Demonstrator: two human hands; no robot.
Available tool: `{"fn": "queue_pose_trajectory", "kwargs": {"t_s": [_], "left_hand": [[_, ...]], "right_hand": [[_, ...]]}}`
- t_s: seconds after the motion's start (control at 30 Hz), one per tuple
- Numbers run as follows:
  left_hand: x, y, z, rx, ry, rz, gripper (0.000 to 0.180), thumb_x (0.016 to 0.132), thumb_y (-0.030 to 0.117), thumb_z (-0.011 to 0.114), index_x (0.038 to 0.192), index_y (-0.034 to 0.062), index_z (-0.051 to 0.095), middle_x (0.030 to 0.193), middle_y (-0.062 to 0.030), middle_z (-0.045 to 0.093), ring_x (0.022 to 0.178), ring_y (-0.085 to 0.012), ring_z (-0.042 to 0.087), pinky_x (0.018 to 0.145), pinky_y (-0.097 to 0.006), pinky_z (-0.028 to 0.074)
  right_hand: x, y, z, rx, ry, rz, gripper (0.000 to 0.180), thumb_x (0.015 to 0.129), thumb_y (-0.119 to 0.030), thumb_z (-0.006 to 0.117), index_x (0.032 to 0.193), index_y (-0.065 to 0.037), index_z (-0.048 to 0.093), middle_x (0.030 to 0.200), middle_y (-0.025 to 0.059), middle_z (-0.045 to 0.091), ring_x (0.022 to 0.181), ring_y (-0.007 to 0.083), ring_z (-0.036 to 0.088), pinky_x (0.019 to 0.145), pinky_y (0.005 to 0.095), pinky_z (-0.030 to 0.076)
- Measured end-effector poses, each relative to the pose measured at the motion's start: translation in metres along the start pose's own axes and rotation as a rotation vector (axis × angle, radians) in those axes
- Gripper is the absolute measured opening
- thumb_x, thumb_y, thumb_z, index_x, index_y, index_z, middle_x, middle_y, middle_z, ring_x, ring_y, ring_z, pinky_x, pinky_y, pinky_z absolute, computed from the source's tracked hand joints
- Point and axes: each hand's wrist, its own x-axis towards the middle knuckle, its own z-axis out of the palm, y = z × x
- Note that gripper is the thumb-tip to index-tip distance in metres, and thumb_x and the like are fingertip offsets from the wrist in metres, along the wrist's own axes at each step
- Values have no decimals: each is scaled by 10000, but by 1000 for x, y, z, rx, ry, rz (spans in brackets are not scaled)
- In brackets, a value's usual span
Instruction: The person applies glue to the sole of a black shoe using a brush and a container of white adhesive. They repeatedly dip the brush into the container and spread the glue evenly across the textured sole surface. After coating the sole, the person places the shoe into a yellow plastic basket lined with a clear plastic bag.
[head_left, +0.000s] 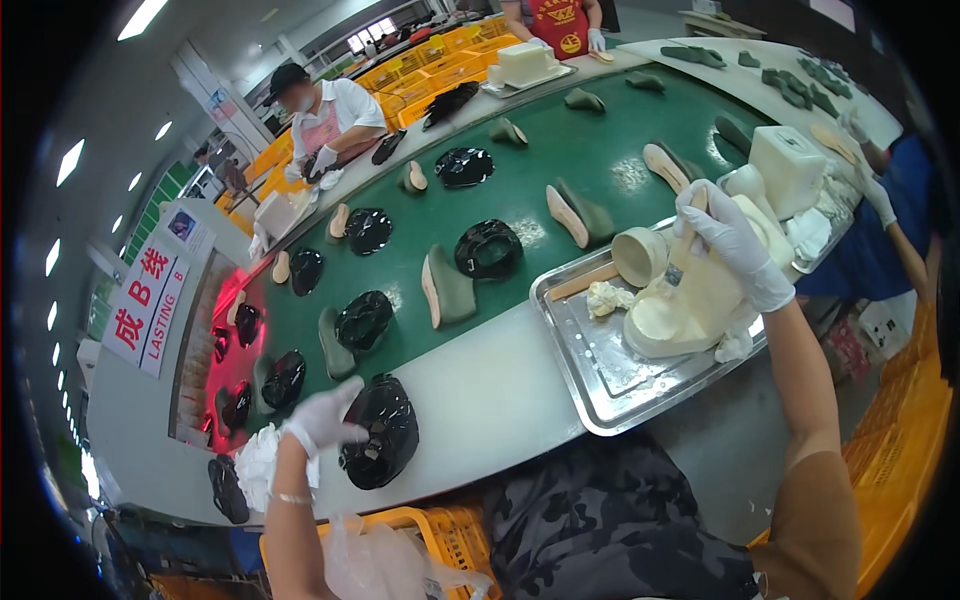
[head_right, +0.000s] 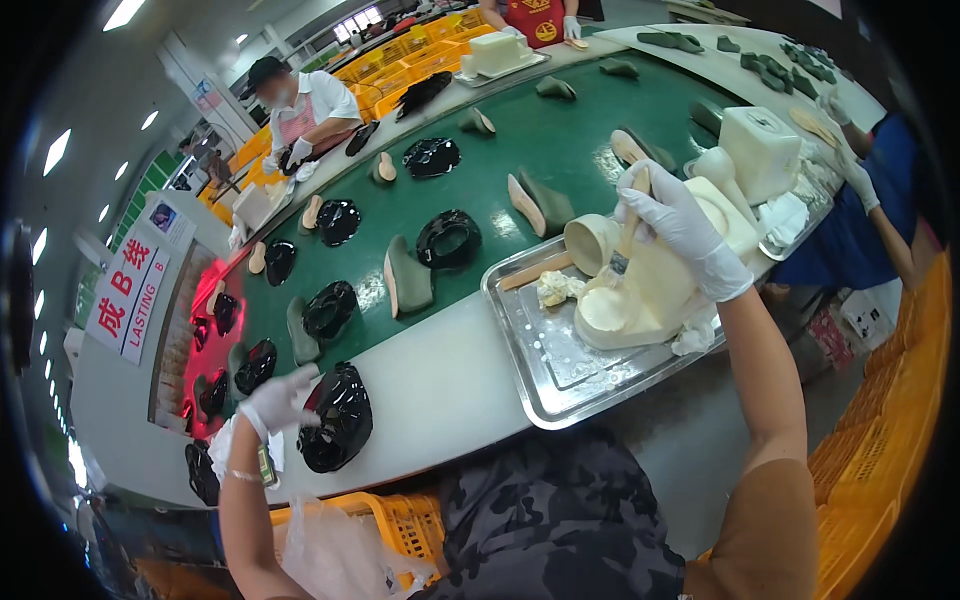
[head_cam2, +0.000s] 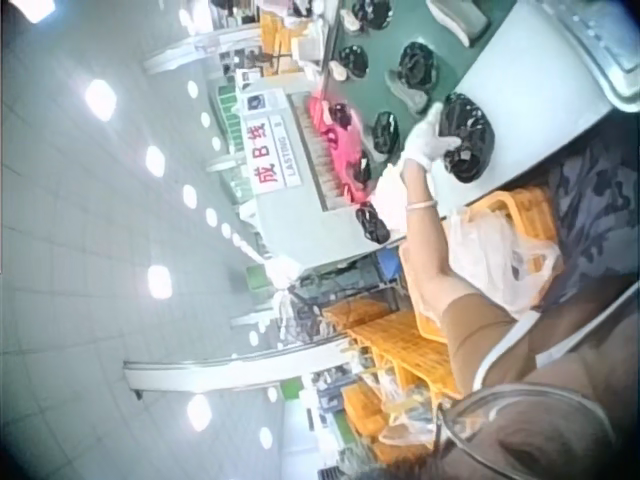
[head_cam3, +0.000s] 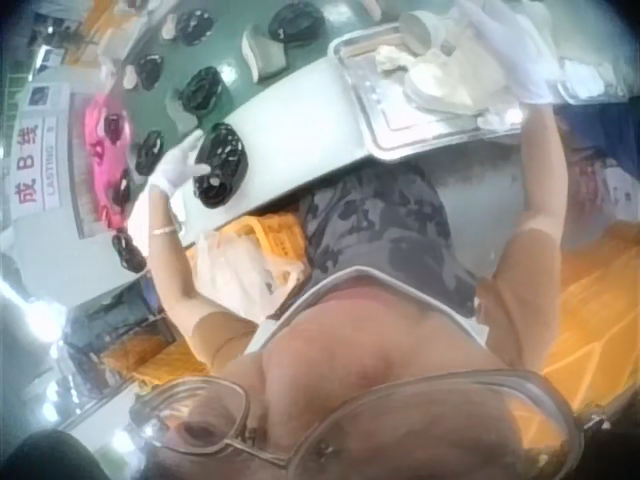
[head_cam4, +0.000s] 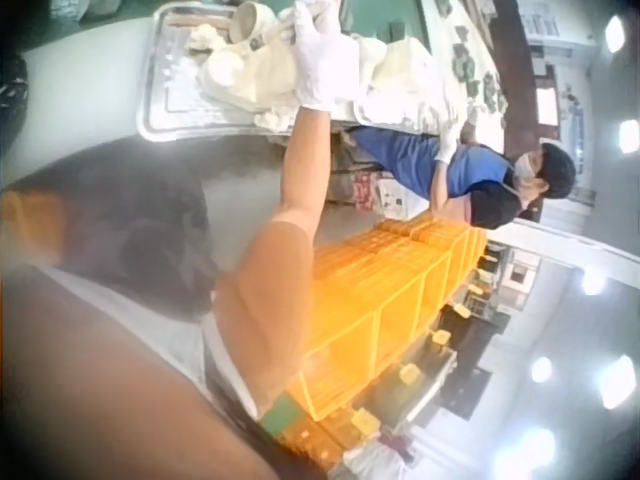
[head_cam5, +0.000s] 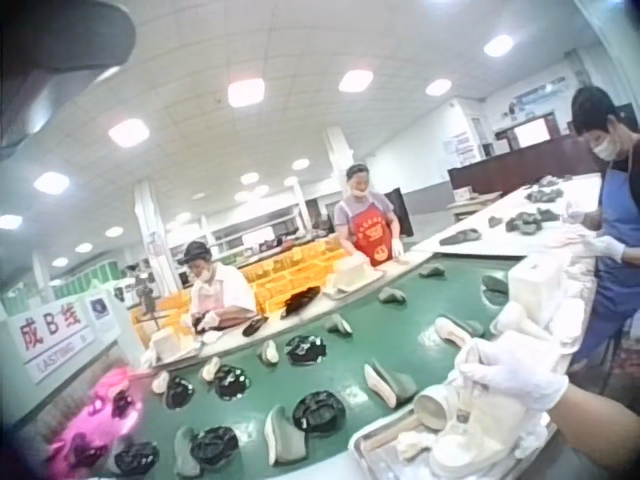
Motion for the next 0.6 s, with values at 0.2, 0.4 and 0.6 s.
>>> {"fn": "queue_pose_trajectory", "kwargs": {"t_s": [0.2,0.4,0.6], "left_hand": [[-41,-14,54,-169,95,20,674,642,161,743,1238,65,443,1188,-197,513,1099,-301,504,927,-353,403],[-59,9,68,144,260,-243,538,660,139,694,1161,97,502,1122,-100,528,968,-297,544,804,-381,456],[-61,20,86,494,362,-192,419,707,61,593,1121,57,526,902,-124,572,782,-316,557,674,-411,461]], "right_hand": [[-1,1,2,-12,-13,-20,125,901,-228,498,928,-109,470,734,-25,553,569,12,470,503,139,378],[2,8,-2,2,5,-24,140,895,-237,517,944,-111,479,746,-24,558,573,10,469,509,141,383],[0,7,-2,11,23,-3,134,894,-231,522,946,-113,484,754,-19,562,563,13,473,503,146,389]]}}
